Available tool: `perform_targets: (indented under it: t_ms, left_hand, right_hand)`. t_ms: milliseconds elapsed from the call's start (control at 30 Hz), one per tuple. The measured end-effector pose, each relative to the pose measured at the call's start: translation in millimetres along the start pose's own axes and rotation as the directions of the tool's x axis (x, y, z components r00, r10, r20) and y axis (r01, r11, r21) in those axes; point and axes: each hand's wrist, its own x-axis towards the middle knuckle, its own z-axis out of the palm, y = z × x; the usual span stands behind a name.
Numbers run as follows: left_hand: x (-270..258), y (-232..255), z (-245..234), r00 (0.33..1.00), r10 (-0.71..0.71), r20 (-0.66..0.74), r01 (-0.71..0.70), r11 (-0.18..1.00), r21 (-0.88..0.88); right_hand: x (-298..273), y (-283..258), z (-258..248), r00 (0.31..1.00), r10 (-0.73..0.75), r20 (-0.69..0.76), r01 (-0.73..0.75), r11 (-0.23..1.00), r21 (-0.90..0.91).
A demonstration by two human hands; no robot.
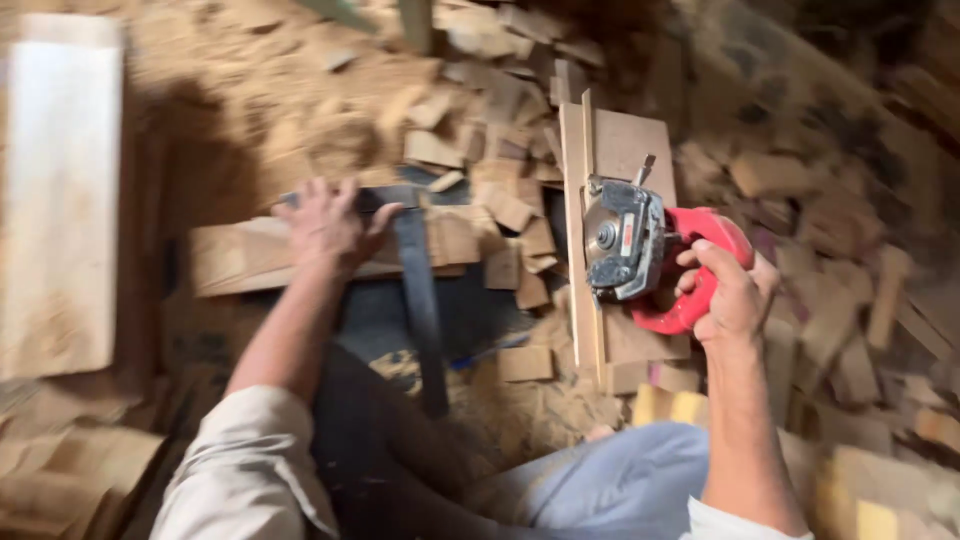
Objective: Measuring and cutting small pieces of wood using a square and a circular saw in a woodworking shop.
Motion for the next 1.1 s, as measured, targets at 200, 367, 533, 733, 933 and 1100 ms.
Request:
perform_targets:
  t_ms: [200, 367, 533, 733, 933, 1100]
  left_hand:
    - [2, 10, -15, 0.991, -0.049, 0.122, 0.044, 0.998, 0.043]
    - [-3, 5, -5, 0.999, -0.033, 0.024, 0.032, 0.998, 0.059]
    - [-3, 13, -17, 0.999, -0.02, 0.049, 0.019, 1.0, 0.019]
    - [-3, 16, -20, 0.999, -0.013, 0.052, 0.012, 1.0, 0.012]
    - [-5, 16, -23, 0.997, -0.034, 0.064, 0.034, 0.999, 0.002]
    - [-3, 15, -21, 0.998, -0.034, 0.059, 0.033, 0.999, 0.009]
  right_hand:
    - [26, 24, -60, 0.994, -0.083, -0.07, 0.082, 0.997, -0.012]
    - [48, 48, -73, 0.997, -0.064, 0.033, 0.064, 0.998, 0.02]
    - [69, 74, -82, 0.993, -0.113, 0.025, 0.114, 0.992, -0.047]
    - [47, 46, -54, 0.981, -0.192, -0.036, 0.176, 0.947, -0.27]
    - [0, 62, 63, 0.647, -0.737, 0.197, 0.627, 0.367, -0.687]
    - [-20, 81, 208, 0.63, 0.354, 0.692, 0.716, 0.08, -0.693]
